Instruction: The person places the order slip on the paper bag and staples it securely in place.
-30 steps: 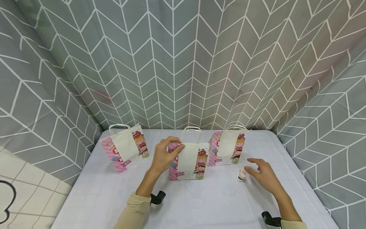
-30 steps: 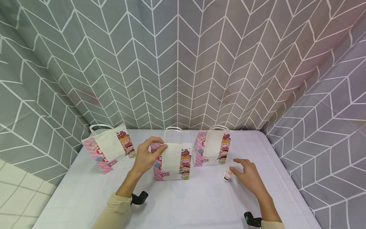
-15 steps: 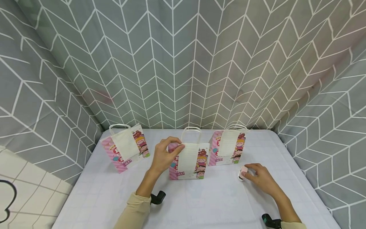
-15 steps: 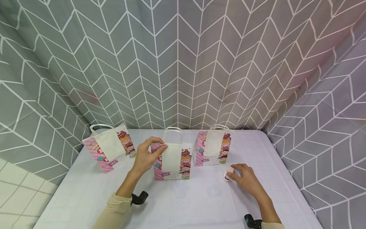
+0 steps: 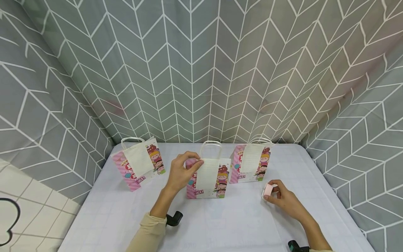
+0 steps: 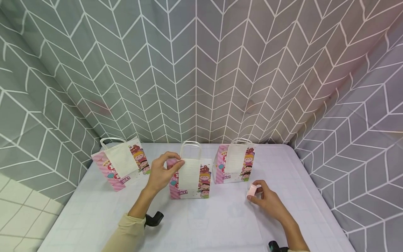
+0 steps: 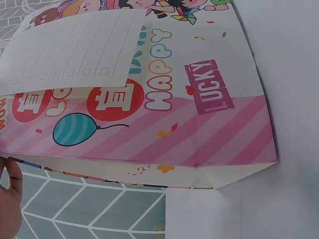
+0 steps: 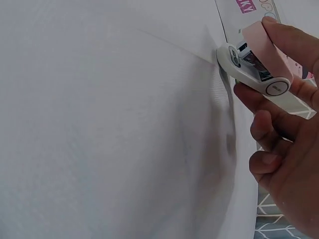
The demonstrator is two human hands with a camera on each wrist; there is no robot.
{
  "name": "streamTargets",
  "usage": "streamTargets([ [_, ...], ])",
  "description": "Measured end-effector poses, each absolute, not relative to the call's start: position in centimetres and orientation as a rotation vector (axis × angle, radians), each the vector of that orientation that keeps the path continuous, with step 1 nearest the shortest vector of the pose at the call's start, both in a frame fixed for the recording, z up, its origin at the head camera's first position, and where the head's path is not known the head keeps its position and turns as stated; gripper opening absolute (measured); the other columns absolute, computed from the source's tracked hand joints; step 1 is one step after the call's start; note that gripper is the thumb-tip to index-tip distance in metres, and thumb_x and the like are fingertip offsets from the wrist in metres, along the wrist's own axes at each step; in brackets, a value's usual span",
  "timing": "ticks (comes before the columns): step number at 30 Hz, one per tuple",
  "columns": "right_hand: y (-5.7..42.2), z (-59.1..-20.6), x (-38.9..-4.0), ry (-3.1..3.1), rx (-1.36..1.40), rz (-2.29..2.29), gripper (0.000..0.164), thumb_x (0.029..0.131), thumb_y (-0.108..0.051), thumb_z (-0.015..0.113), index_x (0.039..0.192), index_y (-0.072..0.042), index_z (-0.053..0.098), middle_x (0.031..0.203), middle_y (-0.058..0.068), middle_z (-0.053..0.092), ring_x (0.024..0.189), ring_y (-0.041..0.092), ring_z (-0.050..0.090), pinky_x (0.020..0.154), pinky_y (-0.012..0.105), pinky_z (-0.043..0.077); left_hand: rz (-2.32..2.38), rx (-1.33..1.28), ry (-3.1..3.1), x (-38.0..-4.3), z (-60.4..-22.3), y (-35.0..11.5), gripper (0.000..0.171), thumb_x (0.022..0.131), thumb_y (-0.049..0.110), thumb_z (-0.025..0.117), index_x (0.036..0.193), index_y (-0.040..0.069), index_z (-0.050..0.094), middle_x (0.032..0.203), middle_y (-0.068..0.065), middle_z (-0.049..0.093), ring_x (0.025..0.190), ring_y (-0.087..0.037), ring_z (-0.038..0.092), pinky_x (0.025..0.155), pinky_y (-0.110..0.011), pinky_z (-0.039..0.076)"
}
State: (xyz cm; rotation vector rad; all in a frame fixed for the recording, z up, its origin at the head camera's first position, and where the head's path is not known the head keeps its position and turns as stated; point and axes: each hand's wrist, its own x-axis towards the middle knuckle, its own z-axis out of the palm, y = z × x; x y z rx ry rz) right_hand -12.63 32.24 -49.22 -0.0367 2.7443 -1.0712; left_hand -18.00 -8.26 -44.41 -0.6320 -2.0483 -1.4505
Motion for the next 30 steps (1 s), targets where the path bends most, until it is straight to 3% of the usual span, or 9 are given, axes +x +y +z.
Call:
streamTargets([
  [11, 31.6, -49.5, -12.3, 2.758, -0.109, -1.198, 0.058, 0.087, -0.038, 0.079, 0.131, -0.018, 0.047, 0.097, 0.006, 0.066, 0.071, 0.013, 0.048, 0.06, 0.026, 0.039, -1.44, -0.608, -2.048, -16.8, -42.8, -7.6, 0.022, 0.079, -0.002, 0.082, 0.093, 0.007, 0.068, 0.091, -0.01, 0.074, 0.074, -0.021, 0.047, 0.073, -0.036, 0.036],
  [21, 29.1, -46.9, -12.7, 2.874, -0.34, -1.304, 0.054, 0.087, -0.038, 0.079, 0.129, -0.022, 0.049, 0.085, 0.002, 0.054, 0.071, 0.01, 0.041, 0.055, 0.028, 0.034, -1.443, -0.635, -2.041, -17.8, -44.5, -8.1, 0.021, 0.081, 0.012, 0.084, 0.095, 0.02, 0.071, 0.094, 0.003, 0.074, 0.076, -0.017, 0.049, 0.07, -0.034, 0.036],
  [30, 26.8, -44.7, -13.3, 2.872, -0.445, -1.387, 0.053, 0.087, -0.038, 0.08, 0.127, -0.026, 0.048, 0.093, 0.005, 0.058, 0.076, 0.016, 0.044, 0.06, 0.028, 0.035, -1.449, -0.656, -2.04, -17.7, -44.4, -8.1, 0.018, 0.085, 0.015, 0.082, 0.096, 0.022, 0.07, 0.094, 0.006, 0.074, 0.077, -0.017, 0.048, 0.07, -0.035, 0.036],
])
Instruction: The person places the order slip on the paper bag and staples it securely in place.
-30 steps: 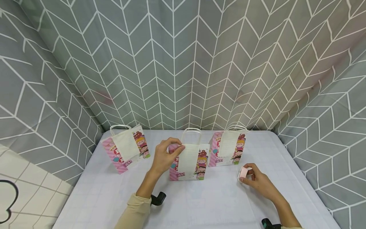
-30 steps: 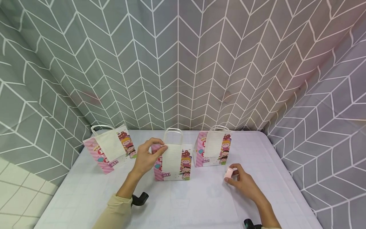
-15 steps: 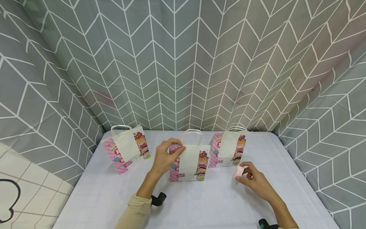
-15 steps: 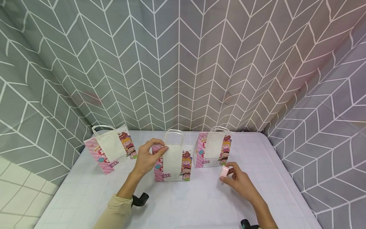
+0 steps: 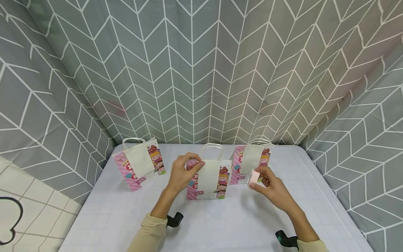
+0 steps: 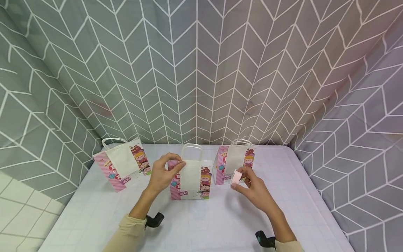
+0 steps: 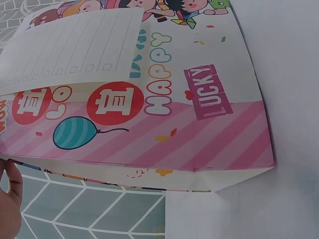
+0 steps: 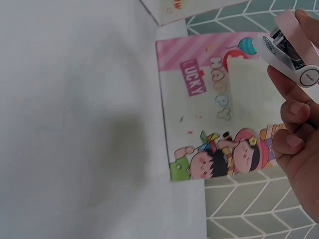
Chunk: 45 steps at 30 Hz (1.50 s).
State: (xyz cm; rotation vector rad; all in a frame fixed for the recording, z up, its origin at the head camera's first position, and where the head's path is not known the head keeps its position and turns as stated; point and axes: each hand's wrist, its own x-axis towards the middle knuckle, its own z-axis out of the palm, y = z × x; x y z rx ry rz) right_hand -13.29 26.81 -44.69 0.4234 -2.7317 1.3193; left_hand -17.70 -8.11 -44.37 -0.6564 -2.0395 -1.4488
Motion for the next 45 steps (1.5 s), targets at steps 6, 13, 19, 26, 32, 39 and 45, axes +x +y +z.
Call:
streamTargets([
  [6, 25.4, -43.6, -13.7, -2.676, 0.445, 1.313, 0.052, 0.089, -0.035, 0.078, 0.13, -0.025, 0.047, 0.092, 0.009, 0.057, 0.076, 0.019, 0.045, 0.061, 0.03, 0.036, -1.444, -0.65, -2.043, -17.7, -44.6, -8.0, 0.021, 0.081, 0.011, 0.084, 0.094, 0.02, 0.07, 0.093, 0.003, 0.074, 0.076, -0.018, 0.048, 0.071, -0.035, 0.036],
  [13, 23.5, -41.4, -14.6, -2.471, 0.494, 1.396, 0.054, 0.09, -0.014, 0.077, 0.133, -0.014, 0.045, 0.105, 0.008, 0.062, 0.083, 0.019, 0.053, 0.068, 0.023, 0.045, -1.423, -0.616, -2.044, -17.2, -43.9, -7.6, 0.023, 0.078, 0.002, 0.084, 0.091, 0.014, 0.069, 0.088, -0.004, 0.074, 0.073, -0.021, 0.047, 0.071, -0.035, 0.035],
  [19, 21.4, -39.6, -15.3, -2.31, 0.561, 1.474, 0.059, 0.087, 0.007, 0.073, 0.137, -0.004, 0.043, 0.105, 0.011, 0.062, 0.078, 0.018, 0.053, 0.065, 0.022, 0.044, -1.406, -0.645, -2.038, -15.8, -42.0, -7.2, 0.02, 0.08, -0.001, 0.081, 0.09, 0.011, 0.067, 0.087, -0.006, 0.074, 0.072, -0.02, 0.048, 0.072, -0.034, 0.036],
  [26, 19.0, -38.3, -16.1, -2.249, 0.579, 1.517, 0.055, 0.088, 0.001, 0.075, 0.135, -0.009, 0.047, 0.1, 0.01, 0.064, 0.074, 0.018, 0.053, 0.062, 0.023, 0.043, -1.394, -0.653, -2.046, -17.1, -43.6, -7.2, 0.021, 0.079, 0.001, 0.083, 0.09, 0.011, 0.068, 0.088, -0.006, 0.075, 0.072, -0.021, 0.05, 0.072, -0.036, 0.036],
  [32, 17.5, -38.0, -17.4, -2.301, 0.59, 1.484, 0.052, 0.09, -0.012, 0.076, 0.134, -0.016, 0.048, 0.096, 0.009, 0.062, 0.076, 0.022, 0.051, 0.065, 0.024, 0.043, -1.407, -0.671, -2.052, -17.6, -44.3, -7.6, 0.019, 0.082, 0.011, 0.083, 0.092, 0.019, 0.069, 0.092, 0.002, 0.075, 0.08, -0.018, 0.056, 0.074, -0.036, 0.039],
  [39, 15.8, -37.0, -18.0, -2.414, 0.628, 1.496, 0.048, 0.091, -0.007, 0.074, 0.132, -0.008, 0.048, 0.107, 0.018, 0.064, 0.079, 0.028, 0.049, 0.067, 0.028, 0.041, -1.394, -0.672, -2.064, -17.5, -44.2, -7.8, 0.015, 0.085, 0.018, 0.082, 0.093, 0.022, 0.069, 0.093, 0.006, 0.075, 0.08, -0.017, 0.055, 0.073, -0.036, 0.04],
  [45, 15.0, -36.4, -18.1, -2.485, 0.696, 1.486, 0.046, 0.09, -0.009, 0.075, 0.13, -0.007, 0.051, 0.104, 0.018, 0.064, 0.078, 0.028, 0.047, 0.067, 0.03, 0.039, -1.376, -0.657, -2.072, -17.5, -44.1, -7.8, 0.016, 0.086, 0.017, 0.082, 0.093, 0.022, 0.069, 0.091, 0.007, 0.074, 0.073, -0.013, 0.05, 0.069, -0.034, 0.038],
])
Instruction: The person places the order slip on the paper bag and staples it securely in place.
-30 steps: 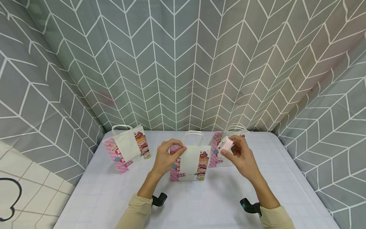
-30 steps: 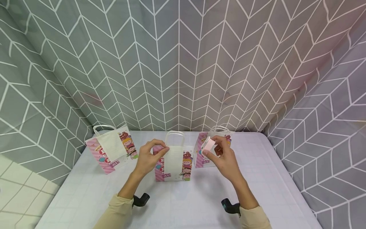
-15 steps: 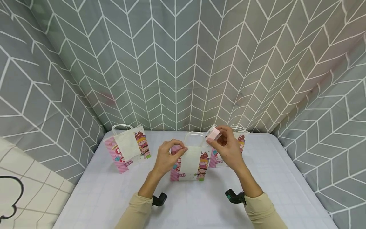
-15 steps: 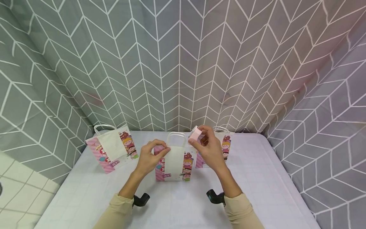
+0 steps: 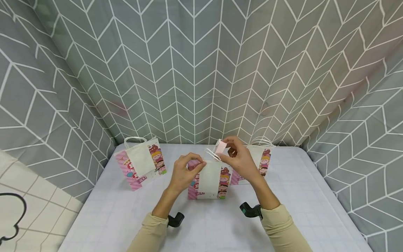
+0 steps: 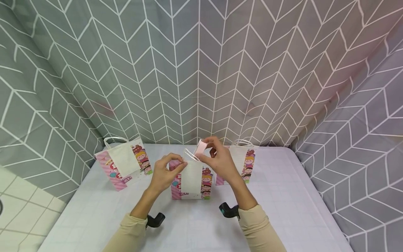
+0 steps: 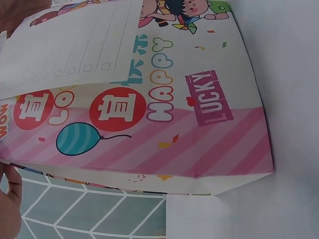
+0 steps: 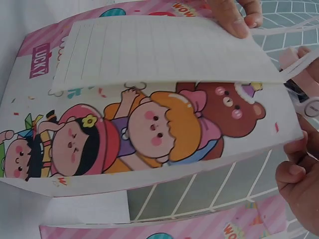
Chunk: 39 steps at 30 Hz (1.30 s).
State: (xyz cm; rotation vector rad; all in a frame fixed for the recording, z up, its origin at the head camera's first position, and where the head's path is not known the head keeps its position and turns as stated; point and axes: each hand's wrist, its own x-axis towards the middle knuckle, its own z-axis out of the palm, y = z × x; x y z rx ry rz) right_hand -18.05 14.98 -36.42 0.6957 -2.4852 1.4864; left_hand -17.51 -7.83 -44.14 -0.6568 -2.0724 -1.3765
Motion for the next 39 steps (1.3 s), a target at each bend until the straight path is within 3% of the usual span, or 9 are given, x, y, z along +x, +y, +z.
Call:
streamTargets([
  [6, 14.6, -36.5, -18.0, -2.505, 0.797, 1.398, 0.048, 0.088, -0.02, 0.08, 0.127, -0.017, 0.054, 0.107, 0.009, 0.065, 0.078, 0.024, 0.048, 0.067, 0.031, 0.039, -1.372, -0.66, -2.065, -17.5, -44.1, -7.7, 0.016, 0.085, 0.016, 0.082, 0.092, 0.021, 0.068, 0.088, 0.006, 0.074, 0.069, -0.013, 0.046, 0.067, -0.033, 0.038],
  [15, 14.1, -36.5, -17.3, -2.518, 0.802, 1.315, 0.049, 0.083, -0.026, 0.084, 0.123, -0.02, 0.056, 0.103, 0.003, 0.06, 0.082, 0.023, 0.046, 0.065, 0.032, 0.038, -1.401, -0.69, -2.036, -17.5, -44.4, -7.4, 0.019, 0.084, 0.01, 0.082, 0.092, 0.019, 0.068, 0.089, 0.003, 0.075, 0.067, -0.015, 0.049, 0.068, -0.033, 0.039],
  [25, 13.6, -36.2, -16.9, -2.522, 0.835, 1.248, 0.049, 0.083, -0.027, 0.084, 0.122, -0.018, 0.055, 0.109, 0.0, 0.06, 0.092, 0.02, 0.05, 0.079, 0.041, 0.045, -1.399, -0.681, -2.011, -16.7, -42.8, -7.0, 0.024, 0.078, -0.007, 0.081, 0.09, 0.007, 0.066, 0.085, -0.01, 0.074, 0.064, -0.026, 0.053, 0.067, -0.037, 0.041],
  [29, 13.4, -36.1, -16.7, -2.54, 0.849, 1.203, 0.05, 0.083, -0.03, 0.085, 0.121, -0.019, 0.055, 0.11, 0.0, 0.062, 0.095, 0.019, 0.053, 0.083, 0.042, 0.047, -1.397, -0.687, -2.008, -16.0, -41.6, -6.9, 0.024, 0.077, -0.009, 0.08, 0.09, 0.005, 0.066, 0.085, -0.01, 0.074, 0.065, -0.024, 0.053, 0.065, -0.034, 0.043],
  [33, 13.4, -36.1, -16.7, -2.567, 0.837, 1.155, 0.058, 0.083, -0.033, 0.084, 0.13, -0.018, 0.054, 0.111, 0.002, 0.064, 0.094, 0.021, 0.054, 0.082, 0.042, 0.047, -1.39, -0.681, -2.014, -15.8, -41.4, -6.9, 0.024, 0.078, -0.009, 0.08, 0.09, 0.007, 0.066, 0.085, -0.009, 0.073, 0.067, -0.021, 0.053, 0.064, -0.032, 0.044],
  [39, 13.5, -36.1, -16.8, -2.639, 0.786, 1.077, 0.064, 0.084, -0.04, 0.082, 0.137, -0.013, 0.057, 0.119, 0.003, 0.065, 0.111, 0.022, 0.058, 0.092, 0.048, 0.049, -1.393, -0.685, -2.016, -15.7, -41.5, -6.9, 0.024, 0.079, -0.008, 0.08, 0.09, 0.007, 0.066, 0.086, -0.009, 0.074, 0.07, -0.022, 0.053, 0.065, -0.032, 0.043],
])
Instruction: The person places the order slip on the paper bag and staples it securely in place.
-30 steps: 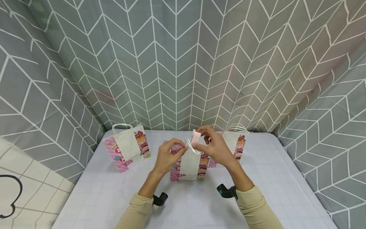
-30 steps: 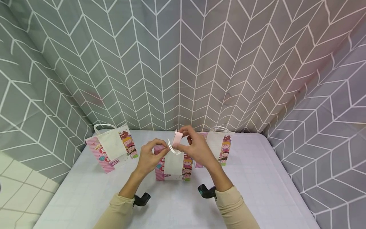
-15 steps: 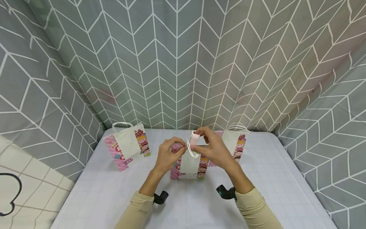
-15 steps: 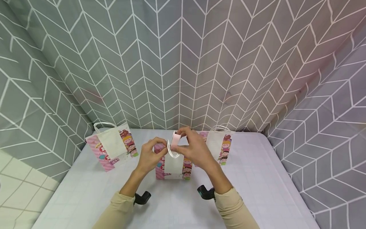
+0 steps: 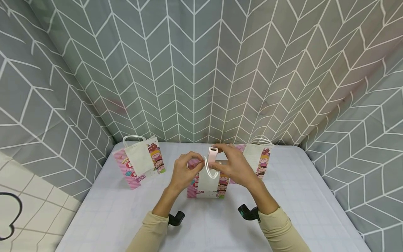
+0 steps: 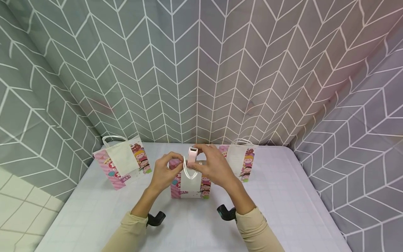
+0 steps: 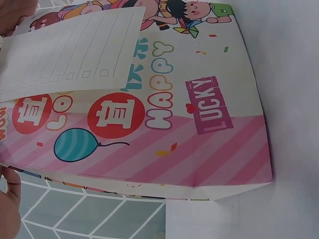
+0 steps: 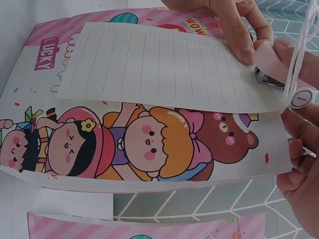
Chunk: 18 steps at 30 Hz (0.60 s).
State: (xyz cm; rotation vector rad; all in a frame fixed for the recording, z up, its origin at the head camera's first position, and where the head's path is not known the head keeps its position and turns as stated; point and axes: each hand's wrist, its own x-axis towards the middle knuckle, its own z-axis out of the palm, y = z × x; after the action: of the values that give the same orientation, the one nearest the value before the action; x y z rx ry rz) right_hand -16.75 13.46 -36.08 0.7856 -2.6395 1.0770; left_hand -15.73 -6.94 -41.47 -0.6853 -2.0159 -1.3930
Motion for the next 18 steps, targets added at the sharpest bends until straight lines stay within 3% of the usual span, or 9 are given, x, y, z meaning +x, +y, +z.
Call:
streamTargets([
  [6, 13.7, -36.3, -16.8, -2.666, 0.799, 1.078, 0.061, 0.085, -0.04, 0.08, 0.137, -0.018, 0.056, 0.126, 0.002, 0.064, 0.112, 0.022, 0.064, 0.088, 0.048, 0.052, -1.407, -0.684, -2.027, -16.2, -42.3, -7.0, 0.023, 0.079, -0.008, 0.079, 0.09, 0.007, 0.065, 0.086, -0.01, 0.074, 0.071, -0.022, 0.051, 0.067, -0.032, 0.041],
  [12, 13.9, -36.5, -16.9, -2.655, 0.83, 1.068, 0.06, 0.086, -0.039, 0.079, 0.137, -0.017, 0.056, 0.122, 0.002, 0.066, 0.112, 0.021, 0.063, 0.088, 0.048, 0.054, -1.397, -0.709, -2.011, -17.5, -44.0, -7.2, 0.025, 0.078, -0.006, 0.081, 0.091, 0.01, 0.066, 0.087, -0.007, 0.075, 0.071, -0.022, 0.053, 0.068, -0.033, 0.038],
  [18, 13.9, -36.6, -16.8, -2.619, 0.856, 1.06, 0.057, 0.086, -0.036, 0.08, 0.135, -0.017, 0.057, 0.118, 0.001, 0.067, 0.109, 0.02, 0.064, 0.085, 0.044, 0.056, -1.442, -0.739, -2.047, -17.6, -44.4, -7.5, 0.022, 0.085, 0.008, 0.08, 0.099, 0.016, 0.066, 0.096, 0.001, 0.074, 0.087, -0.019, 0.06, 0.078, -0.038, 0.042],
])
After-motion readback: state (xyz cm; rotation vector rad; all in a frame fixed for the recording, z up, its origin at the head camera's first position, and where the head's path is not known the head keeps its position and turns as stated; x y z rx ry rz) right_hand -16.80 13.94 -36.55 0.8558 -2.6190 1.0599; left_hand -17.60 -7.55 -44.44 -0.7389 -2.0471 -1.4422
